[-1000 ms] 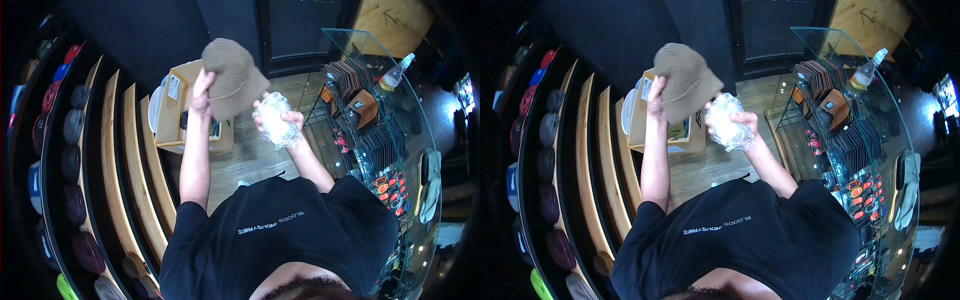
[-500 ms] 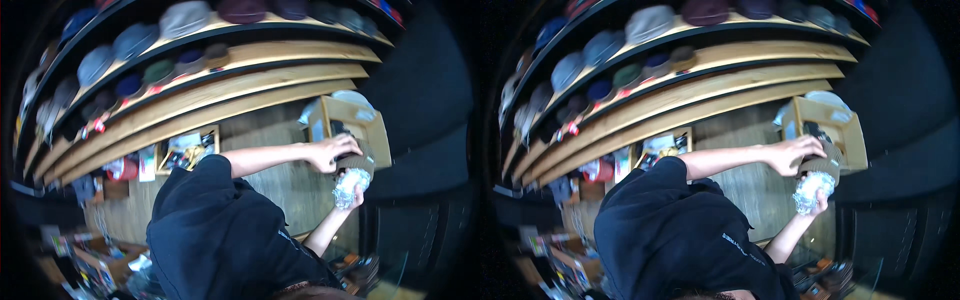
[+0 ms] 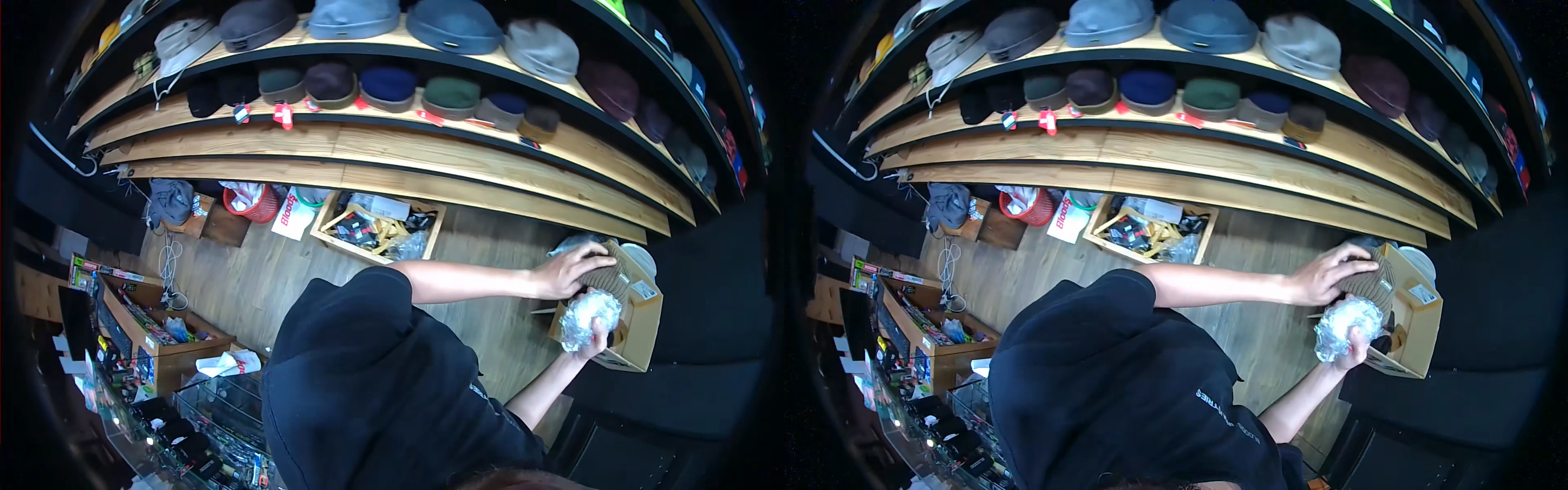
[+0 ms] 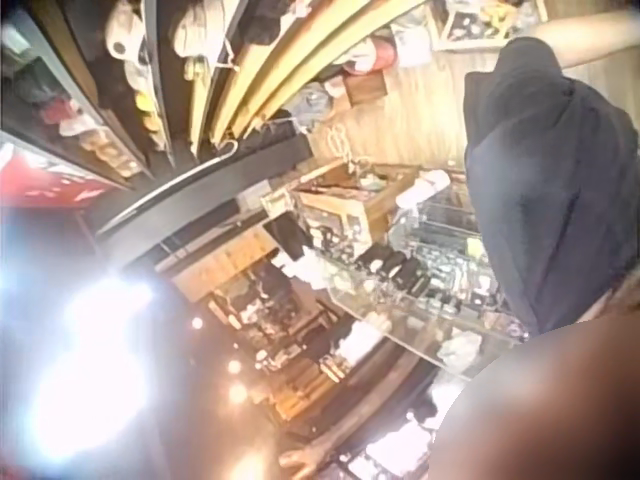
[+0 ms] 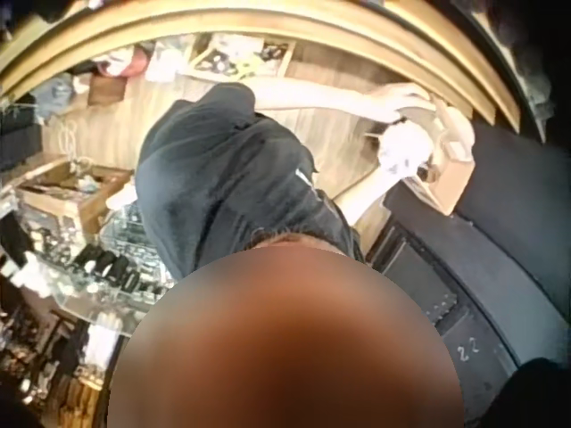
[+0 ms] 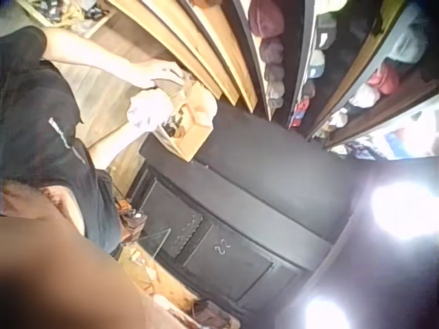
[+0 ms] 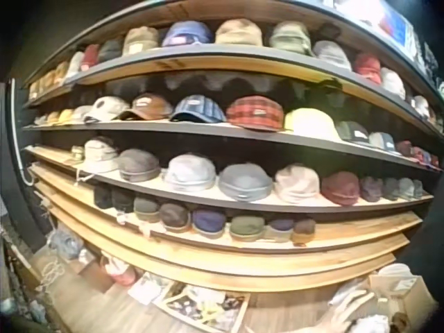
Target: The person is removing hats from a storage box, cleaning them with a wooden brush, and placing them onto display shelves.
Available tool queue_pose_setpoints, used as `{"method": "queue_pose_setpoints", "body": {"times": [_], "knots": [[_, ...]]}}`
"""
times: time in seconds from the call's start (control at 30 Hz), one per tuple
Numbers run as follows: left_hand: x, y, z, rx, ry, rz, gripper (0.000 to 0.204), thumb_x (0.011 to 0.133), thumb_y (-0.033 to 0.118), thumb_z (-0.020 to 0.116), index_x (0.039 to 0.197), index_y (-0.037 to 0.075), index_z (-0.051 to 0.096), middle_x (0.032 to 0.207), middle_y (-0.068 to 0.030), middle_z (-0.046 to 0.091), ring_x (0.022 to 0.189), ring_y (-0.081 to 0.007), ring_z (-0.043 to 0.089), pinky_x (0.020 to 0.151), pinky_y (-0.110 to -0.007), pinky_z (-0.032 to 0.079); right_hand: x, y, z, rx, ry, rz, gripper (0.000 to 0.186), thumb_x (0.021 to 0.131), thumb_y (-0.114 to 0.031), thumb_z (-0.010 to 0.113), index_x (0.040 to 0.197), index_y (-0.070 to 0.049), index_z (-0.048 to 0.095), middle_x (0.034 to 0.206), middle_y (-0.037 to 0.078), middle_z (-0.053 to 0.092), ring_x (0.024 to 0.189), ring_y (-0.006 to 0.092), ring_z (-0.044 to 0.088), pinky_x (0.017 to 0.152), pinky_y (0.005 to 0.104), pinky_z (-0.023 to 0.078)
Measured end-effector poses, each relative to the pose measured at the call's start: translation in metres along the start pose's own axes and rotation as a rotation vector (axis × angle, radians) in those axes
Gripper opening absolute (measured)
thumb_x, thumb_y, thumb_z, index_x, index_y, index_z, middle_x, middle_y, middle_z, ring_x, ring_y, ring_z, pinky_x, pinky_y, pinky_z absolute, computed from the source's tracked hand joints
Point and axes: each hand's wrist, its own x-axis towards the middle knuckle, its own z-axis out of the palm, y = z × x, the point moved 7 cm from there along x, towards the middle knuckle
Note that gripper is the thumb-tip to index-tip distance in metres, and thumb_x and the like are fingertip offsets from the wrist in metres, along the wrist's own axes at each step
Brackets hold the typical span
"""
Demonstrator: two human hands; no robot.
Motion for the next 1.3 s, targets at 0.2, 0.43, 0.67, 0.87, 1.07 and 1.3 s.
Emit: {"method": "queue_pose_setpoints", "body": {"times": [0.2,0.43,0.67,0.87,1.07,1.3], "knots": [[-0.012,0.026,-0.068,0.239,0.118,0.213,0.055,0.067,0.001,0.067,0.118,0.022,0.066,0.089,-0.0036,0.048,0.086,-0.0218,0.051,0.073,-0.035,0.048,0.012,0.044,0.029,-0.238,0.271,-0.381,0.046,0.081,-0.003,0.062,0.124,0.005,0.049,0.116,0.015,0.059,0.099,0.0233,0.061,0.09,0.0388,0.052],[-0.029,0.063,-0.079,0.367,0.052,0.527,0.047,0.076,0.008,0.065,0.121,0.02,0.063,0.085,-0.0006,0.047,0.081,-0.0185,0.051,0.074,-0.034,0.049,0.024,0.059,0.051,0.131,0.469,-0.33,0.061,0.097,-0.048,0.039,0.139,-0.004,0.039,0.135,0.015,0.048,0.123,0.0305,0.049,0.105,0.0449,0.042],[-0.018,0.028,-0.092,0.258,0.094,0.23,0.041,0.062,0.001,0.063,0.101,0.012,0.061,0.093,-0.0081,0.058,0.092,-0.0301,0.056,0.081,-0.039,0.049,0.03,0.05,0.029,-0.157,0.289,-0.437,0.063,0.091,-0.029,0.059,0.144,-0.005,0.034,0.142,0.013,0.043,0.131,0.0285,0.042,0.111,0.0421,0.035],[-0.004,0.041,-0.085,0.136,0.221,0.315,0.038,0.054,-0.006,0.062,0.09,0.005,0.063,0.088,-0.0103,0.054,0.081,-0.0279,0.059,0.069,-0.036,0.049,0.055,0.041,0.004,-0.621,0.481,-0.689,0.069,0.087,-0.017,0.069,0.145,-0.004,0.033,0.144,0.014,0.042,0.134,0.0279,0.039,0.113,0.0416,0.03],[0.001,0.036,-0.051,0.175,0.118,0.325,0.035,0.054,-0.006,0.066,0.088,0.004,0.063,0.086,-0.0095,0.054,0.078,-0.0274,0.059,0.067,-0.036,0.049,0.06,0.015,-0.006,-0.473,0.437,-0.504,0.06,0.092,-0.021,0.063,0.143,-0.004,0.036,0.14,0.013,0.046,0.13,0.0266,0.044,0.11,0.0419,0.036],[-0.001,-0.025,-0.02,-0.479,-0.212,-0.249,0.083,0.082,0.054,0.064,0.141,0.007,0.027,0.137,-0.0157,0.034,0.128,-0.0259,0.038,0.099,-0.045,0.037,0.058,0.0,-0.007,-0.125,0.179,-0.41,0.049,0.097,-0.03,0.055,0.138,-0.008,0.043,0.133,0.012,0.053,0.12,0.023,0.055,0.094,0.0384,0.053]]}}
